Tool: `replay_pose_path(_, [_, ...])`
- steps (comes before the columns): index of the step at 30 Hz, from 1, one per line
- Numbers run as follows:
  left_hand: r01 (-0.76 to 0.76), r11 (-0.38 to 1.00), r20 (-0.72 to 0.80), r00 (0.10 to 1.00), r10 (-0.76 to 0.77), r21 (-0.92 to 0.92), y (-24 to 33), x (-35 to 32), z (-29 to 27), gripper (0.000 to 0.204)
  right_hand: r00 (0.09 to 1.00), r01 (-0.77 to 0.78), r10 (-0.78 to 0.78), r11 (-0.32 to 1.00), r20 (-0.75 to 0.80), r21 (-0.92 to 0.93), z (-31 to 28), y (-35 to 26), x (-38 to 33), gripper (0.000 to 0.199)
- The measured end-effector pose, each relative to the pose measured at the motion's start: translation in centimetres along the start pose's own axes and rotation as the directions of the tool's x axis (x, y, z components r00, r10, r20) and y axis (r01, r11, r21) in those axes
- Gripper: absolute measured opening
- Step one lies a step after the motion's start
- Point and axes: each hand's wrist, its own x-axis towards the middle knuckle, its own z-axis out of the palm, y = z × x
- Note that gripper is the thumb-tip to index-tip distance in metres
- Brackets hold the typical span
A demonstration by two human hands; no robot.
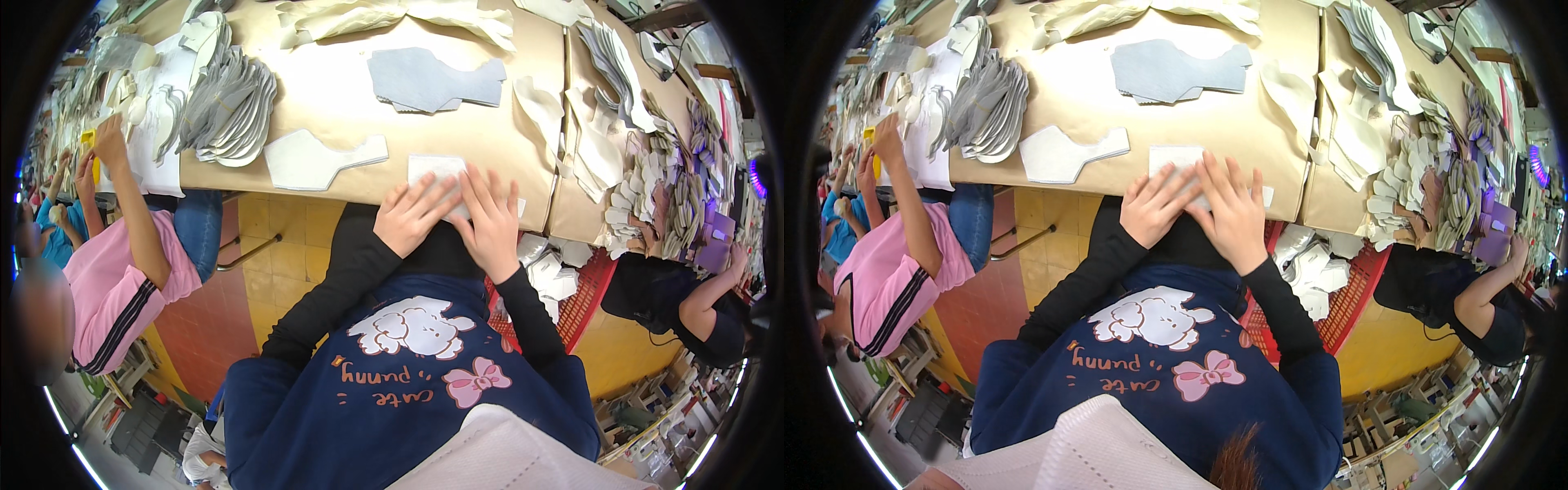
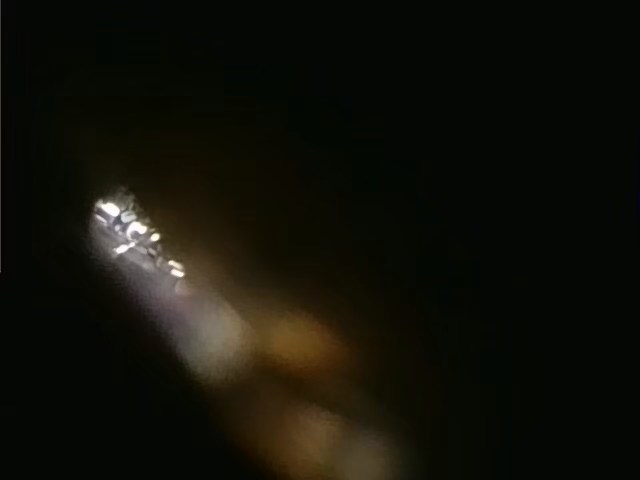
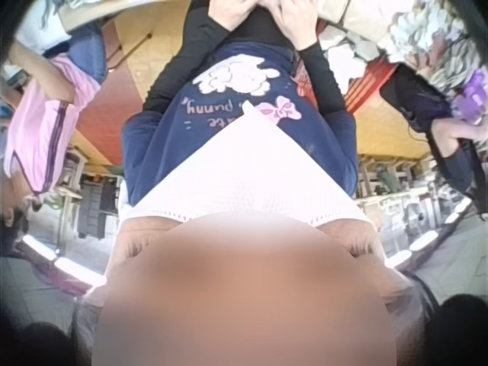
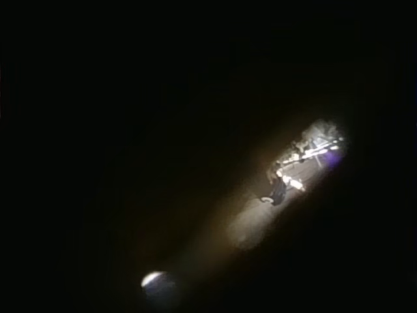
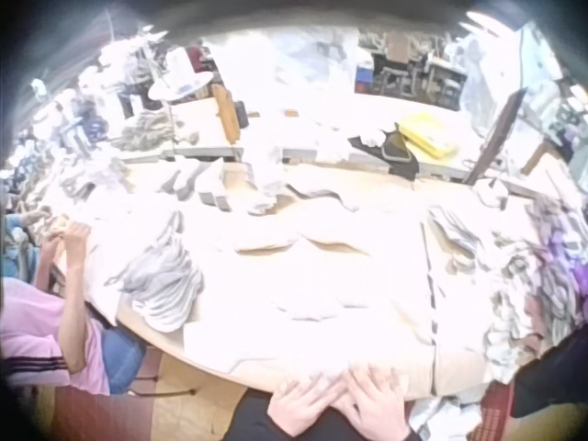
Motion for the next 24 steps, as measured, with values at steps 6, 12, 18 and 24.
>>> replay_pose_path(6, [-0.198,0.98,-0.209,0.959,0.19,-0.018,-1.4,0.3,-0.3,0.036,0.996,-0.013,0.01,0.999,-0.085,-0.036,-1.2,3.3,3.2,0.047])
replay_pose_path(12, [-0.157,0.922,-0.309,0.95,0.043,-0.353,-3.5,0.1,-6.4,0.026,0.9,-0.085,0.12,0.991,-0.419,0.102,-2.2,5.9,3.9,0.035])
replay_pose_path(18, [0.149,0.989,-0.273,0.951,-0.144,-0.005,-10.6,-3.0,-10.6,0.024,0.858,-0.137,0.134,0.99,-0.496,0.03,-1.4,5.9,4.1,0.029])
replay_pose_path(24, [0.204,0.969,-0.07,0.974,-0.215,-0.136,-9.9,-3.0,-10.2,0.032,0.844,-0.062,0.086,0.996,-0.53,0.063,-1.7,5.4,4.2,0.032])
